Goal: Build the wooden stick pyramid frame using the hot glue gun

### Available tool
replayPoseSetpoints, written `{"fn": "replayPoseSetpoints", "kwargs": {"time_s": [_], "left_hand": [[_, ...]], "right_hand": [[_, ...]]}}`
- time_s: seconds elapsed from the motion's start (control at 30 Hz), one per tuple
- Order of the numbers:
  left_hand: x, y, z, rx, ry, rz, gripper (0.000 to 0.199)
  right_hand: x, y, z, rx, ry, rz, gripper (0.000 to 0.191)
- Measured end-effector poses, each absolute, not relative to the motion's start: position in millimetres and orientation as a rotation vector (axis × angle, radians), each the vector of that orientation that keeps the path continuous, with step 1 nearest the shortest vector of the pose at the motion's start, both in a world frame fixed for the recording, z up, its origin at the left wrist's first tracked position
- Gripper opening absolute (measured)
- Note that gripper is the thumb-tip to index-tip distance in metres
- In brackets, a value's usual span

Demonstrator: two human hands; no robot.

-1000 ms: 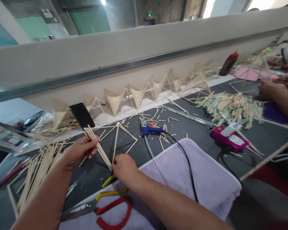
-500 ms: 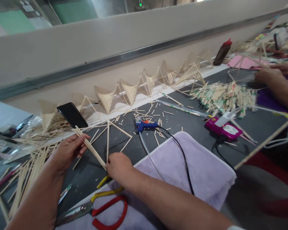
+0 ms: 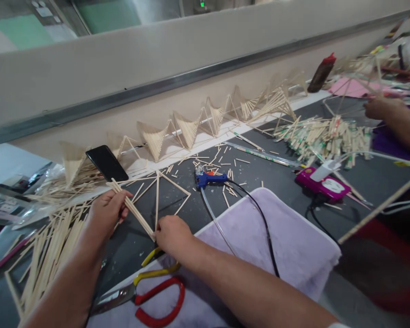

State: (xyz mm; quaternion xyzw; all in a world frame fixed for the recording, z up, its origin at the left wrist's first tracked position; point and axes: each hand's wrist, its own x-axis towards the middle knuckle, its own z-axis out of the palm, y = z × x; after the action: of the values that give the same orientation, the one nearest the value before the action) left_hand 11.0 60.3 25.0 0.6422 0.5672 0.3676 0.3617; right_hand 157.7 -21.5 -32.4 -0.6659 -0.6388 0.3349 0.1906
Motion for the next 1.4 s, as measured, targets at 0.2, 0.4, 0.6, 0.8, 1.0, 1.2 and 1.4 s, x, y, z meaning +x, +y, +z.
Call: {"fn": "replayPoseSetpoints", "kwargs": {"time_s": [0.2,0.4,0.6,0.8,1.0,1.2,1.4], "left_hand": [[7,61,24,1.726,1.456,0.923,0.027],[5,57,30,1.729,1.436,0.891,0.026],[7,54,37,1.695,1.452,0.883,0.024],[4,55,35,1.729,1.384,0.884,0.028],[4,56,33,1.723,1.385,0.879,0.029],[4,59,33,1.715,1.409,0.864,0.026],[6,60,30,1.727,1.367,0.821,0.029]], "right_hand": [[157,-21,-35,-1.843,-1.764,0.987,0.017],[177,-32,19,-1.862,-2.132,0.739,0.013],[161,23,100,-1.537,-2.014,0.716,0.017],[129,90,113,-1.65,-1.95,0.966,0.017],[127,98,116,-1.605,-2.041,1.011,0.011],[129,109,108,-1.533,-2.121,0.997,0.01],[139,103,107,-1.513,-2.129,0.696,0.011]]}}
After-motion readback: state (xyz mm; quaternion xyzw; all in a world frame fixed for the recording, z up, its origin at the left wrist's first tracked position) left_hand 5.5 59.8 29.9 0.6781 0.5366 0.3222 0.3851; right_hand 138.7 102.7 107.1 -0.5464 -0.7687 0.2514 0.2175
